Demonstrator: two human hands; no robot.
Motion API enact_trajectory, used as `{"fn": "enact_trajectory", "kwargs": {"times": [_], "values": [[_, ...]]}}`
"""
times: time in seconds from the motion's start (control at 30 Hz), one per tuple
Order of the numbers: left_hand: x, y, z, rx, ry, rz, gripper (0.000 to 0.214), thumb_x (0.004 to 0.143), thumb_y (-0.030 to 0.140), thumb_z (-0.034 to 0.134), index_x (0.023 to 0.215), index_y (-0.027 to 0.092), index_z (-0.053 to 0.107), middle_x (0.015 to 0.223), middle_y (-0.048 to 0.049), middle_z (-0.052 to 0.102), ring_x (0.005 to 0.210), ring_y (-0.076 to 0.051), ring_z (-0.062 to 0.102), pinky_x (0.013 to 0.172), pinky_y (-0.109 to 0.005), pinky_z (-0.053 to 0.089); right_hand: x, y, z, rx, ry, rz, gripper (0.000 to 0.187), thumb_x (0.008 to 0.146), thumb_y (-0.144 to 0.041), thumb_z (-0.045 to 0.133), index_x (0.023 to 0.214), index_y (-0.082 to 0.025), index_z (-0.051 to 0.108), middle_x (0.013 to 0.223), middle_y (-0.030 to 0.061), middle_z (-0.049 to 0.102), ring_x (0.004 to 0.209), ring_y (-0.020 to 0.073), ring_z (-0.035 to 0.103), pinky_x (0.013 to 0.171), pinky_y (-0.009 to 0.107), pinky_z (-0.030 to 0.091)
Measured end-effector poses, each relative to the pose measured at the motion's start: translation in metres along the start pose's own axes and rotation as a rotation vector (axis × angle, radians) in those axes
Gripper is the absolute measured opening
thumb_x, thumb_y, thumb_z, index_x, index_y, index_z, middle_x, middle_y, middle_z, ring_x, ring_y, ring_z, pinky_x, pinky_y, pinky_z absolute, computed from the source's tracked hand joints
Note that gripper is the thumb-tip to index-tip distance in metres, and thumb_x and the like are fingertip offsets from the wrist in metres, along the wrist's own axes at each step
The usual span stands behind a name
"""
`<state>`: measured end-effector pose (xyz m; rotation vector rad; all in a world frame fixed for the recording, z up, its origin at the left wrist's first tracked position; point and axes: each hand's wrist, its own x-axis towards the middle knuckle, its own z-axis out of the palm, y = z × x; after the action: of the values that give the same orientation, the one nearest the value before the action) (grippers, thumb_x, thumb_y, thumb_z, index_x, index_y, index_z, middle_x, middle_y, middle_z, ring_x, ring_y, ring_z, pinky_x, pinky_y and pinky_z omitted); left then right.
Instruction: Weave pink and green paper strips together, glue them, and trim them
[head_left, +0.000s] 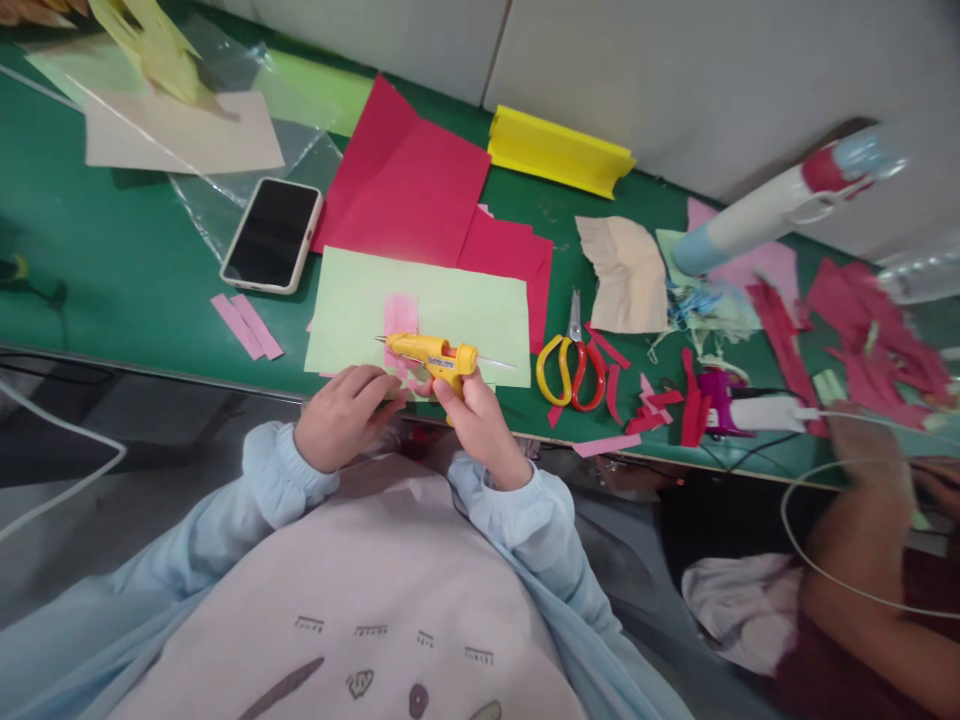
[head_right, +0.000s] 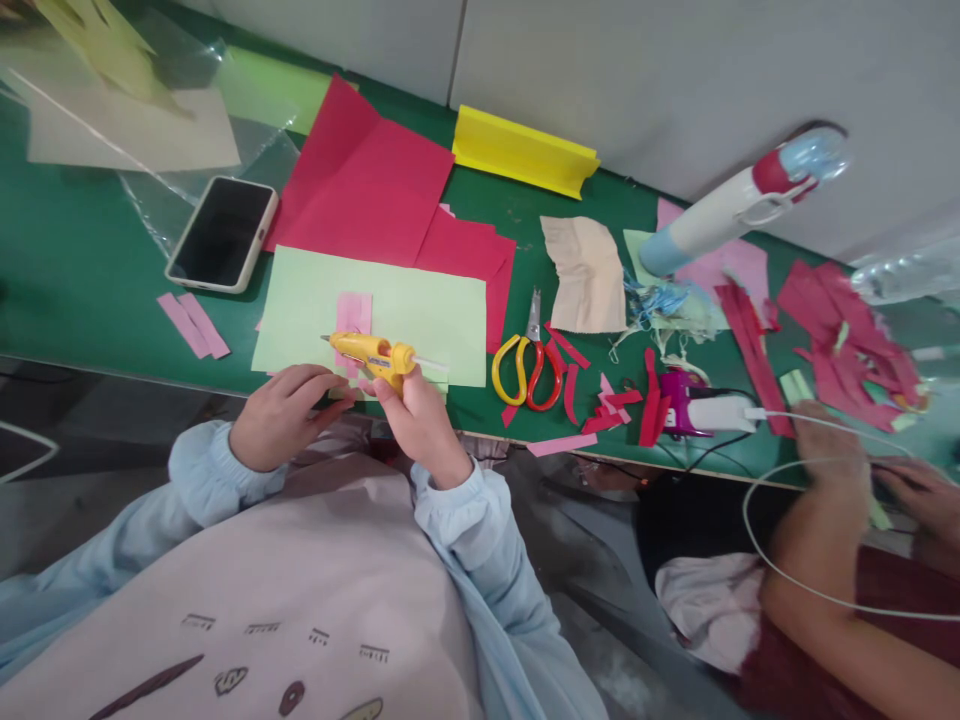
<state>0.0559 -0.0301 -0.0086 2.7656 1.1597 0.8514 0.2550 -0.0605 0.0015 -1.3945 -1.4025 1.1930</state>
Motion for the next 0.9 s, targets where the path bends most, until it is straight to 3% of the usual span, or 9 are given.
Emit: {"fn": "enact_trajectory", "kwargs": {"times": [0.63,0.9], "values": [[0.004,0.000,0.002,-0.062,-0.014,-0.038,0.011,0.090,0.024,0.058,0.097,0.019,0.064,0.092,-0.0079,0.068,0.084,-0.021,0.063,0.075,-0.034,0.053,0.002,0.003,-0.001,-0.080,0.012,-0.006,0.033,0.094,-0.051,0.046,0.116,-0.027,0.052,0.102,0.0047,0.071,0.095,0.0232,0.067,0.086,0.039,0.052],[0.001,-0.001,-0.008,-0.043,0.028,-0.097,0.012,0.089,0.023,0.058,0.099,0.018,0.063,0.091,-0.0071,0.069,0.085,-0.021,0.064,0.077,-0.033,0.052,-0.002,-0.005,-0.005,0.043,0.017,-0.019,0.029,0.095,-0.052,0.045,0.109,-0.028,0.053,0.100,0.0034,0.072,0.100,0.0212,0.068,0.094,0.041,0.051]]}}
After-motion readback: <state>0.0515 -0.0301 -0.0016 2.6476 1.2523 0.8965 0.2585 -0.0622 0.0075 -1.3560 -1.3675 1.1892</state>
